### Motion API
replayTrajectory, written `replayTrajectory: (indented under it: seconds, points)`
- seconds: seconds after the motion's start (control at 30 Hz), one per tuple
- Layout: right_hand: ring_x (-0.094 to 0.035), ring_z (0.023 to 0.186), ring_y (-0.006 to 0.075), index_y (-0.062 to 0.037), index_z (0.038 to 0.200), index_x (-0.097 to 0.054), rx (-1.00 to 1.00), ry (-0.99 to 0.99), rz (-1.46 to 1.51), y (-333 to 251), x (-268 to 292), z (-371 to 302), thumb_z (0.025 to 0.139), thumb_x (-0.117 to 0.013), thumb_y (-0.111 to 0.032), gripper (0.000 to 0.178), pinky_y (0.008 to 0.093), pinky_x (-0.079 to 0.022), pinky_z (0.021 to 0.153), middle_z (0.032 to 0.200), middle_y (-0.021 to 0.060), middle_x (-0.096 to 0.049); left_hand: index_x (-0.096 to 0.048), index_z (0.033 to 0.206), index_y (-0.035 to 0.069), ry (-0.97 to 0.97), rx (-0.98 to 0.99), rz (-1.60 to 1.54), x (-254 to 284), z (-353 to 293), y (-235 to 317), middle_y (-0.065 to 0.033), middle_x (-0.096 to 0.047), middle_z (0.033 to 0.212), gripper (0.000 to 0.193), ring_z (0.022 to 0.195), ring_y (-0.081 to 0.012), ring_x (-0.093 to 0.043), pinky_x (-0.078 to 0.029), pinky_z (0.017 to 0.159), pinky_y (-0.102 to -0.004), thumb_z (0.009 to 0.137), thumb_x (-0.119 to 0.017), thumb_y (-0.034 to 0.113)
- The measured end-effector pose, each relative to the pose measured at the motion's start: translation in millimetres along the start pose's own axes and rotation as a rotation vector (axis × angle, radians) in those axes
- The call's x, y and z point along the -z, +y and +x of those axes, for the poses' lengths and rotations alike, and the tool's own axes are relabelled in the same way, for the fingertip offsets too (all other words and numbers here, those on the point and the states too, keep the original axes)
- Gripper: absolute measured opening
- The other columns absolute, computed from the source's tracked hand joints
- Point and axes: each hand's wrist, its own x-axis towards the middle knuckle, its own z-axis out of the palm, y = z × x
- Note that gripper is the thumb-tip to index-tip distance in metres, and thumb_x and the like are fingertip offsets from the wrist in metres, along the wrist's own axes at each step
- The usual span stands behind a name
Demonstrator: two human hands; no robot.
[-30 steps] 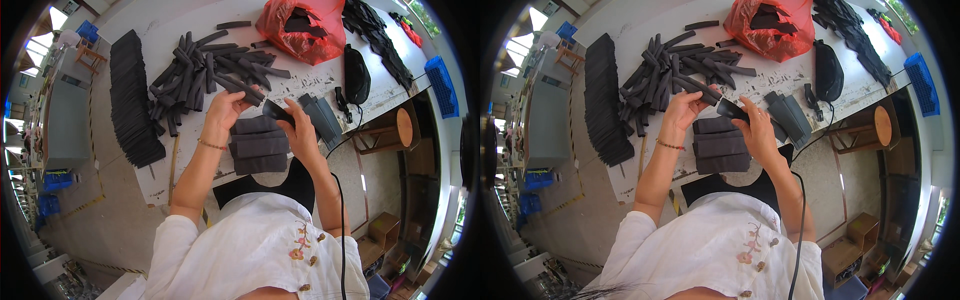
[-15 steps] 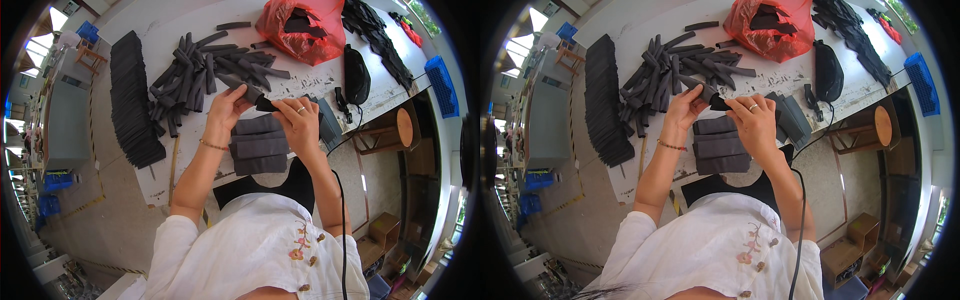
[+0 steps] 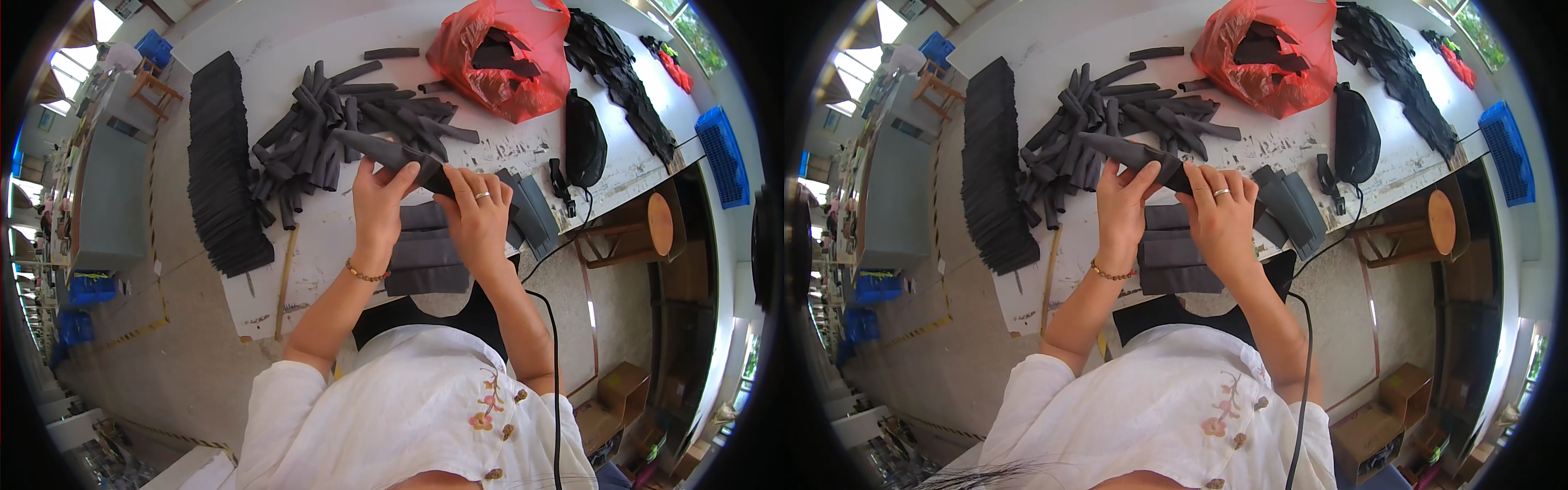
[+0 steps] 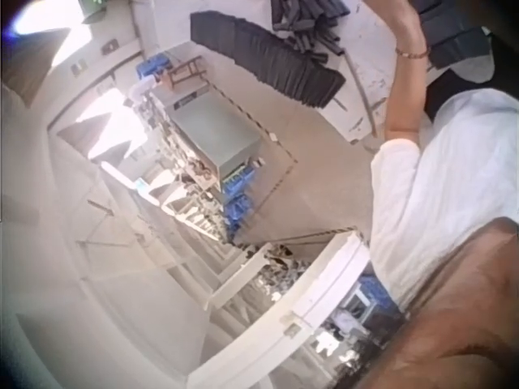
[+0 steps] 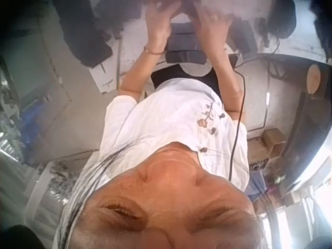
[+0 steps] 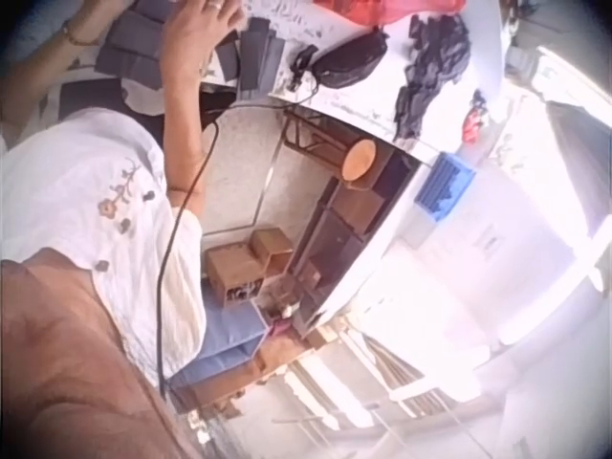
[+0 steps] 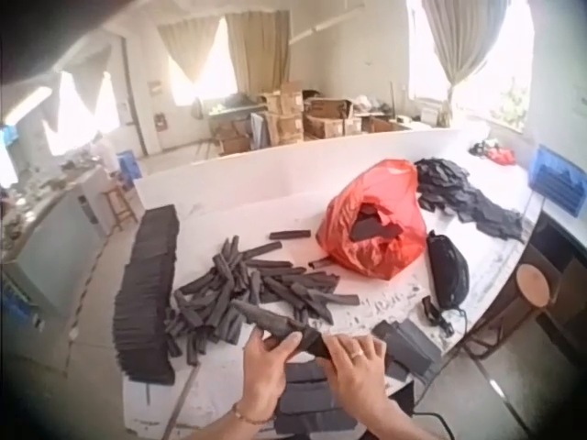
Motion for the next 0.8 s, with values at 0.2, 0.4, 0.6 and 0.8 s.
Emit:
replayTrajectory:
  seconds: [0.2, 0.4, 0.6, 0.8]
  points:
    - [-0.057, 0.090, 0.0240, -0.0048, 0.116, -0.063, 0.001, -0.021, 0.043, -1.5, -10.2, -10.2, 0.077, -0.073, -0.013, 0.041, 0.0385, -0.040, 0.080, 0.102, 0.0061, -0.063, -0.050, 0.128, 0.006, -0.246, 0.249, -0.447, 3.0, 9.2, -15.4, -0.0167, -0.063, 0.114, 0.042, 0.114, -0.0305, -0.058, -0.047, 0.099, -0.0426, 0.093, -0.062, 0.026]
    - [-0.058, 0.087, 0.0232, -0.0049, 0.112, -0.065, 0.028, 0.045, -0.021, 3.1, -15.4, -17.2, 0.076, -0.071, -0.010, 0.037, 0.0381, -0.041, 0.079, 0.098, 0.0053, -0.064, -0.046, 0.127, 0.004, -0.249, 0.151, -0.408, -10.4, -2.8, -39.7, -0.0191, -0.060, 0.123, 0.031, 0.117, -0.0276, -0.057, -0.042, 0.102, -0.0394, 0.099, -0.052, 0.017]
    - [-0.057, 0.090, 0.0272, -0.0052, 0.121, -0.057, 0.000, -0.012, 0.112, 2.4, -19.9, -18.9, 0.075, -0.070, -0.007, 0.048, 0.0395, -0.042, 0.080, 0.104, 0.0094, -0.062, -0.047, 0.124, 0.004, -0.190, 0.176, -0.429, -8.5, -6.2, -36.4, -0.0177, -0.062, 0.119, 0.029, 0.121, -0.0293, -0.054, -0.042, 0.104, -0.0406, 0.098, -0.054, 0.013]
    - [-0.056, 0.092, 0.0344, -0.0040, 0.112, -0.050, -0.071, -0.132, 0.246, 8.3, -11.5, -32.1, 0.074, -0.073, -0.005, 0.044, 0.0431, -0.044, 0.078, 0.108, 0.0159, -0.056, -0.050, 0.120, 0.005, -0.206, 0.059, -0.362, 1.9, -0.1, -25.1, -0.0142, -0.067, 0.109, 0.025, 0.116, -0.0281, -0.058, -0.044, 0.100, -0.0357, 0.098, -0.055, 0.015]
